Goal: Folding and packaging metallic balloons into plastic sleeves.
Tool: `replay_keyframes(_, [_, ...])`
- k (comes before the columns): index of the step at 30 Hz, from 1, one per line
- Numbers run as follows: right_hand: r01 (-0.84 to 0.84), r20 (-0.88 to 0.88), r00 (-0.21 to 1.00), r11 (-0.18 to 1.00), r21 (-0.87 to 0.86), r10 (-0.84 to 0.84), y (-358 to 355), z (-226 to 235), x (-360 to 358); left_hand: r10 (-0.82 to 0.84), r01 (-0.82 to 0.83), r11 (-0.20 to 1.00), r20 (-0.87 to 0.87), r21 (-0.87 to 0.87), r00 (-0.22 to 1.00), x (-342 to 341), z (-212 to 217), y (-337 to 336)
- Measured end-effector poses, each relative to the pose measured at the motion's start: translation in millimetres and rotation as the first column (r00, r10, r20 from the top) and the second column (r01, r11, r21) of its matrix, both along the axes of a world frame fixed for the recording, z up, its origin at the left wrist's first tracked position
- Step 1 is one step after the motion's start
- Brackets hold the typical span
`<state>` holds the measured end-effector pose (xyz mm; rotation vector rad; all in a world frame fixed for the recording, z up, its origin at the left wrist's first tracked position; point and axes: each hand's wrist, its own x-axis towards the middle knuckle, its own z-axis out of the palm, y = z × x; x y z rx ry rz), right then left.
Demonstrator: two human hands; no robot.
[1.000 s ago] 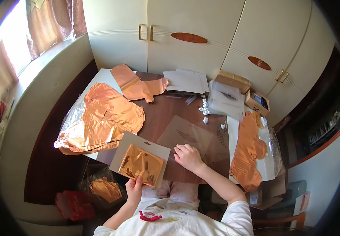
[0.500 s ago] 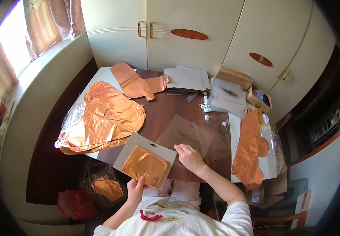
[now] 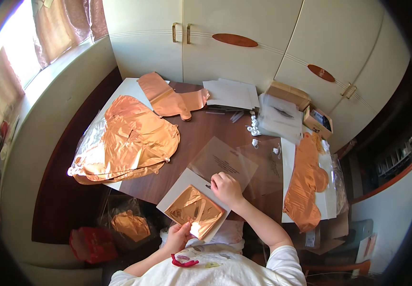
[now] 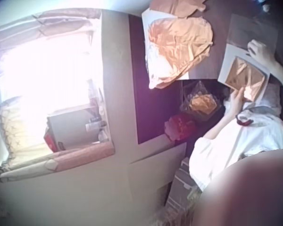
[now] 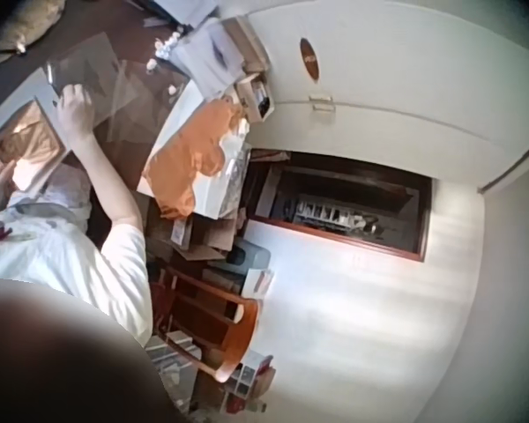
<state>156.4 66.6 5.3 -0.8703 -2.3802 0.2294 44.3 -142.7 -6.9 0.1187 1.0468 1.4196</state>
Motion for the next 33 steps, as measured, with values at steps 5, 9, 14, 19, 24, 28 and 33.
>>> replay_keyframes(5, [0.036, 0.079, 0.996, 0.999, 0.029, -0.038, -0.9, 7.4, -3.8, -0.002, 0.006, 0.996, 0.044, -0.086, 0.999, -1.7, -6.7, -6.0])
replay_keyframes(9, [-0.071, 0.150, 0.987, 0.993, 0.096, 0.056, -5.3, 15.0, -4.9, 0.015, -0.010, 0.994, 0.046, -0.105, 0.999, -3.1, -6.3, -6.3])
replay_keyframes(14, [-0.139, 0.251, 0.965, 0.963, 0.233, 0.079, -18.4, 14.1, -4.0, 0.018, -0.018, 1.000, 0.029, 0.022, 0.999, -7.8, -3.1, 2.5])
replay_keyframes(19, [-0.145, 0.264, 0.962, 0.955, 0.258, 0.075, -23.4, 19.2, -2.1, 0.046, -0.047, 0.999, -0.034, -0.024, 0.998, 0.0, -6.0, 8.5])
replay_keyframes(24, [-0.175, 0.312, 0.948, 0.926, 0.334, 0.066, -39.9, 25.8, -4.9, -0.036, 0.041, 0.997, -0.071, 0.071, 0.997, 1.5, -27.5, 3.1])
replay_keyframes(28, [-0.179, 0.340, 0.939, 0.922, 0.344, 0.056, -46.6, 21.6, -4.0, -0.008, 0.015, 0.997, -0.087, 0.082, 0.996, 11.5, -20.5, 8.1])
replay_keyframes(33, [-0.112, 0.293, 0.956, 0.944, 0.310, 0.017, -44.7, 29.8, 2.4, 0.027, -0.007, 0.994, -0.180, 0.110, 0.983, 13.9, -26.8, -0.9])
